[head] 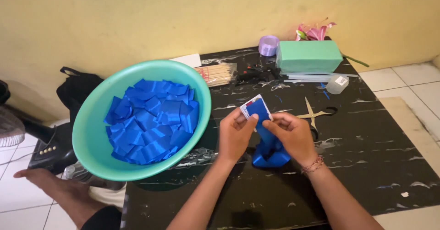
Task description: Cutting blue ribbon into uniform segments using a card as a measuring template and scissors
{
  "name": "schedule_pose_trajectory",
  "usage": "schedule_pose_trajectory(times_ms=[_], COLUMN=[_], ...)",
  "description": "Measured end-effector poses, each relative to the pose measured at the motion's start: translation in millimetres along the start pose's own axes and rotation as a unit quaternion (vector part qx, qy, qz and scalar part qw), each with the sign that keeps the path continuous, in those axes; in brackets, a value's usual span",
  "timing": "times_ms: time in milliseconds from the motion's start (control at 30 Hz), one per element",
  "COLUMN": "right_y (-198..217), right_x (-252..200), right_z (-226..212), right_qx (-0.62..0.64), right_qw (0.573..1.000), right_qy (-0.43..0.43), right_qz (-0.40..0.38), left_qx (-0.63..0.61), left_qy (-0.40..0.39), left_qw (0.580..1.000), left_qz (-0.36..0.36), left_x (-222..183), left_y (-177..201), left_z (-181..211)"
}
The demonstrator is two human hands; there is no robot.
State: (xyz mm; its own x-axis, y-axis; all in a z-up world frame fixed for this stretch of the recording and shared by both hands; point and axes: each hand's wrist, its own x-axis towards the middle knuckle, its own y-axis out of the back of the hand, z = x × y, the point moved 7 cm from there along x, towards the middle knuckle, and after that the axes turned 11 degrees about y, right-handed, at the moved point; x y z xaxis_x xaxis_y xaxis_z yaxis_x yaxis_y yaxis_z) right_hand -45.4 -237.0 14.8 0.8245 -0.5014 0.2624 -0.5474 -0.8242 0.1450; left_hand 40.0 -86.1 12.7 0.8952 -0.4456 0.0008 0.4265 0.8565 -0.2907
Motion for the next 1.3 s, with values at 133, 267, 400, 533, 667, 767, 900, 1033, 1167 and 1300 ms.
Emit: schedule_pose_trajectory(times_ms=[133,267,400,533,667,767,900,1033,1167,1300], right_y=[12,14,1,-3,-5,-6,-4,-6,-8,-6], right_x=[-1,-4,-12,-16,-17,-16,-19,-20,-23,-23], right_z=[2,1,-7,2,4,3,3,2,0,5], right_qx=[0.001,-0.032,-0.016,-0.009,0.0,0.012,-0.005,-0.014,-0.009,-0.012], right_qw=[0.999,0.999,0.999,0.999,0.998,0.997,0.997,0.996,0.996,0.995], right_qy=[-0.018,-0.02,0.005,0.006,0.018,0.025,0.036,0.037,0.028,0.033], right_qz=[0.028,0.033,0.031,0.041,0.057,0.068,0.075,0.076,0.088,0.094], left_qx=[-0.007,0.0,0.013,0.021,0.001,-0.01,-0.007,0.007,0.004,0.006], left_qy=[0.005,0.005,0.007,-0.009,-0.007,-0.008,-0.017,-0.025,-0.014,-0.014], left_qw=[1.0,1.0,0.999,0.999,0.999,1.0,1.0,0.999,1.0,1.0], left_qz=[-0.02,0.008,0.03,0.034,0.031,0.025,0.024,0.021,0.019,0.018], left_x=[2,-3,-9,-8,-16,-19,-21,-19,-21,-23], left_y=[-16,-11,4,8,4,1,1,4,4,1], left_z=[6,-1,-3,-6,-2,7,11,8,11,14])
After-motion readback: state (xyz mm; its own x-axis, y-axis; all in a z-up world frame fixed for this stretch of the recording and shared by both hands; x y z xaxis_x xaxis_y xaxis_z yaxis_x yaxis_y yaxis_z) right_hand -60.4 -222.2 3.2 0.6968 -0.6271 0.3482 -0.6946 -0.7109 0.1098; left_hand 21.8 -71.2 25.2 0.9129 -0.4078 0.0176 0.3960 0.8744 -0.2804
